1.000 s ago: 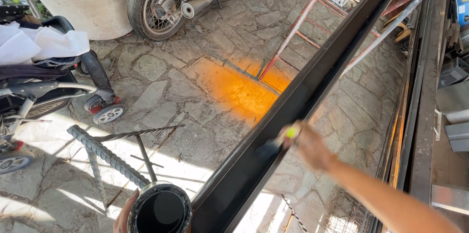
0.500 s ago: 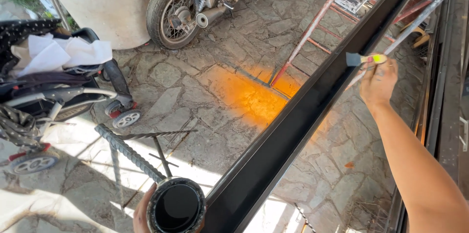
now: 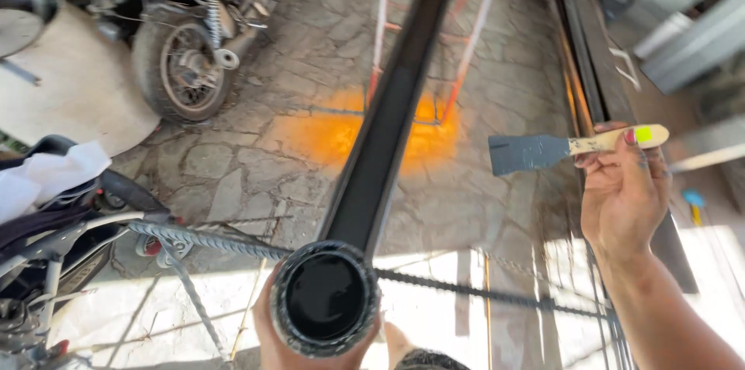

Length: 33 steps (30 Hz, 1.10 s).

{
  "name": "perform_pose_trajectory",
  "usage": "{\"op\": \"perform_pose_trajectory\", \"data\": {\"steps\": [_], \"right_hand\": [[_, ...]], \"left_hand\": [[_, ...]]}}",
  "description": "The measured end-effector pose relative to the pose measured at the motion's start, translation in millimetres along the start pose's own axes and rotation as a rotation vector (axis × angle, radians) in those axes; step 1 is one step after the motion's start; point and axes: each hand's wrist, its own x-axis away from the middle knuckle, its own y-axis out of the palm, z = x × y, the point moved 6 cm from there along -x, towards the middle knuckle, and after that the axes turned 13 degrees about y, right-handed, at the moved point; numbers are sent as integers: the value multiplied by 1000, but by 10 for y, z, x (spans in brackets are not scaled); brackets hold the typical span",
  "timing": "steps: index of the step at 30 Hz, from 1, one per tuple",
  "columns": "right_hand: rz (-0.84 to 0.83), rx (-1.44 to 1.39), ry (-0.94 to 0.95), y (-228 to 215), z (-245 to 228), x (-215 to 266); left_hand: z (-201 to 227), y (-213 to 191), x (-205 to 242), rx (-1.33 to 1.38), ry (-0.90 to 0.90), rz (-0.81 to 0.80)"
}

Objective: Painting a long metal beam with black paint using a paintbrush.

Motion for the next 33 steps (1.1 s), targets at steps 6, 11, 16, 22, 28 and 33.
{"op": "perform_pose_trajectory", "data": {"steps": [6,11,16,22,28,33], "right_hand": [[226,-244,140,-780,-338,1498],[331,-335,106,-1452,-607,2524],[624,-245,183,-1917,-657,3285],[636,-205,201,-2085,-827,3578],[702,-371,172,-2531,-840,3896],[825,-212,134,-3244,-1039,4370]], "left_hand": [[622,184,163,-41,55,-293],[612,386,577,164,66,-601],[438,570,1034,92,-167,-902],[480,612,1468,186,112,-942],[934,612,1938,157,320,-800],[1170,610,2639,176,103,-916]]}}
